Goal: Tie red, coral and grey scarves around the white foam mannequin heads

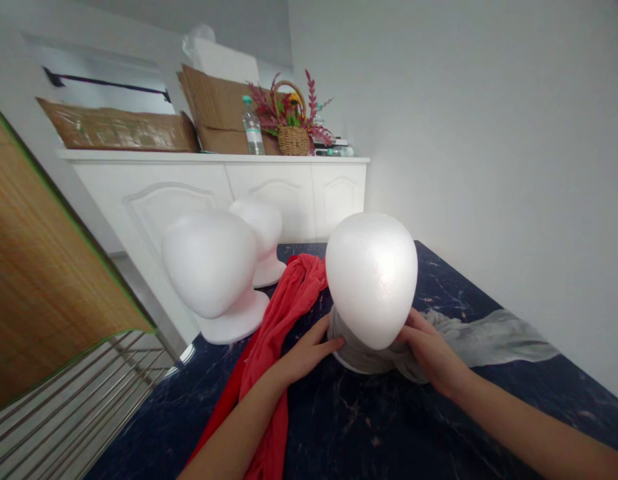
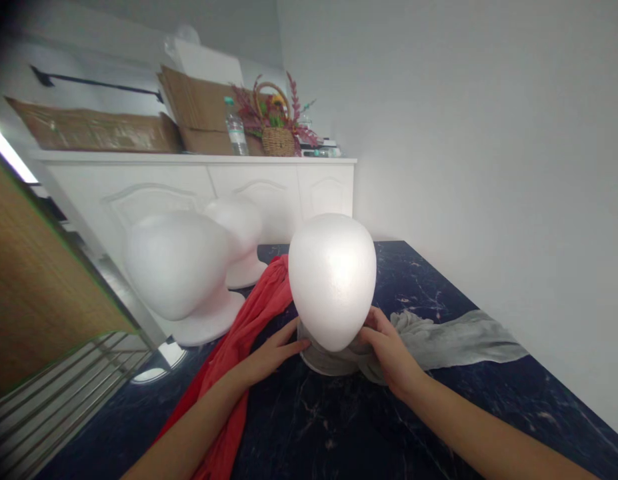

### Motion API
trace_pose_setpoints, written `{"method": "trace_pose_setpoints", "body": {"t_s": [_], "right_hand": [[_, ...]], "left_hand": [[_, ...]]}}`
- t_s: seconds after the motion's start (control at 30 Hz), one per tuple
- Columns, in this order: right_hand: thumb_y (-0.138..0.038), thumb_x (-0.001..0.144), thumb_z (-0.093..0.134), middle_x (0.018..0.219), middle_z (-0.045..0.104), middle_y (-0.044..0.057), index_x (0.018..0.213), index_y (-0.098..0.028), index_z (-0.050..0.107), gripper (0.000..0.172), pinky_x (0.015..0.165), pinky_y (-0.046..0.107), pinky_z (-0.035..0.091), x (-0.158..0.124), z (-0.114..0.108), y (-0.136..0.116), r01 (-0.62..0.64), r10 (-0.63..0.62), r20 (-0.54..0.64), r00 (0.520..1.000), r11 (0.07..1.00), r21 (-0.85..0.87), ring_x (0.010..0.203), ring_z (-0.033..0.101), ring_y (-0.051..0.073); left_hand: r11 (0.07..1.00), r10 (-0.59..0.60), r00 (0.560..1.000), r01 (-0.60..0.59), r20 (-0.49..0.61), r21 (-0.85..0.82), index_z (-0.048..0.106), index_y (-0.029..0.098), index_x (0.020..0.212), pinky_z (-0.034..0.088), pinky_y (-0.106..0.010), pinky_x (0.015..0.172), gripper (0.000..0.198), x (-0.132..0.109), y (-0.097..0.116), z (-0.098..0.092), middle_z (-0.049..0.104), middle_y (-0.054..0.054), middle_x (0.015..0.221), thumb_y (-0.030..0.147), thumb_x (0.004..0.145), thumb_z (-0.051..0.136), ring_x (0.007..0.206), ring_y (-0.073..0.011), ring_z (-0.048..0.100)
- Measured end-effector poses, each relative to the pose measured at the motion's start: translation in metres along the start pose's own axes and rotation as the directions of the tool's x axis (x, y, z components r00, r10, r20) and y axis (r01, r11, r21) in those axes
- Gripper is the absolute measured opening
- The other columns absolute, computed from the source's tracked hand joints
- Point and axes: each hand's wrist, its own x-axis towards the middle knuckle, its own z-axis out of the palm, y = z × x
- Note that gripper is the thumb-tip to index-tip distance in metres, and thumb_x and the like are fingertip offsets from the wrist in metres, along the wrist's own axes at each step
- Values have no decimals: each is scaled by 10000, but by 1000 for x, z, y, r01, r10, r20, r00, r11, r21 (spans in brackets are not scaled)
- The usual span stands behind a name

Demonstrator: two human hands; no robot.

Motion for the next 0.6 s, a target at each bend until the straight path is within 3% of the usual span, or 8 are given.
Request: {"method": "trace_pose_setpoints", "body": {"t_s": [0.13, 0.2, 0.27, 0.3, 0.37, 0.43, 0.5, 0.6], "right_hand": [[-302, 685, 619, 944, 674, 33, 1128, -212, 612, 452, 792, 346, 453, 23, -19, 11, -15, 5, -116, 993, 996, -93, 899, 593, 227], [-402, 693, 656, 837, 651, 25, 1064, -207, 625, 420, 758, 351, 444, 33, -29, 11, -44, 4, -178, 984, 974, -224, 841, 573, 230], [-481, 682, 687, 805, 651, 30, 960, -217, 650, 385, 784, 368, 454, 40, -37, 8, -40, 2, -119, 993, 947, -318, 861, 579, 247], [-511, 679, 697, 810, 661, 36, 900, -224, 660, 365, 812, 380, 461, 43, -42, 6, -21, 4, -48, 999, 934, -357, 885, 588, 258], [-560, 677, 706, 819, 681, 46, 810, -230, 668, 358, 867, 404, 469, 49, -49, 2, 26, 19, 96, 995, 893, -450, 907, 605, 274], [-586, 678, 706, 833, 695, 56, 790, -221, 677, 383, 889, 422, 472, 53, -56, 0, 57, 45, 173, 984, 838, -542, 888, 618, 279], [-597, 702, 687, 857, 705, 69, 812, -206, 686, 407, 871, 419, 483, 56, -60, 0, 73, 67, 204, 977, 788, -611, 861, 626, 272], [-610, 736, 650, 829, 703, 72, 800, -191, 689, 426, 801, 383, 506, 57, -60, 4, 120, 71, 255, 964, 742, -660, 814, 632, 252]], "left_hand": [[972, 135, 972, -91, -194, 217, 485, 183, 1371, 354, -438, 1147, 567, -2, 5, 1, 532, -110, 1445, 258, 837, 660, 1327, -260, 489], [914, 193, 937, -65, -290, 399, 566, 175, 1195, 455, -404, 990, 384, -5, 12, 0, 657, -85, 1207, 226, 823, 648, 1122, -243, 599], [823, 241, 921, -26, -306, 568, 600, 184, 950, 468, -356, 799, 114, -9, 20, -1, 680, -35, 923, 234, 847, 606, 883, -214, 628], [772, 266, 926, -37, -269, 635, 588, 190, 857, 445, -335, 733, 50, -12, 23, -2, 661, -15, 822, 239, 862, 585, 797, -198, 617], [669, 326, 938, -142, -116, 729, 567, 194, 772, 400, -310, 658, 115, -15, 26, 0, 634, 9, 723, 240, 877, 561, 701, -174, 597], [568, 398, 917, -277, 37, 775, 579, 193, 790, 379, -306, 625, 100, -17, 25, 4, 644, 13, 719, 252, 870, 577, 671, -168, 600], [477, 458, 877, -379, 143, 793, 620, 199, 910, 385, -313, 628, 97, -17, 21, 9, 678, 9, 780, 287, 879, 594, 703, -177, 632], [398, 484, 837, -472, 258, 786, 584, 267, 1217, 423, -318, 678, 294, -15, 17, 16, 720, 7, 966, 334, 931, 576, 826, -184, 682]]}}
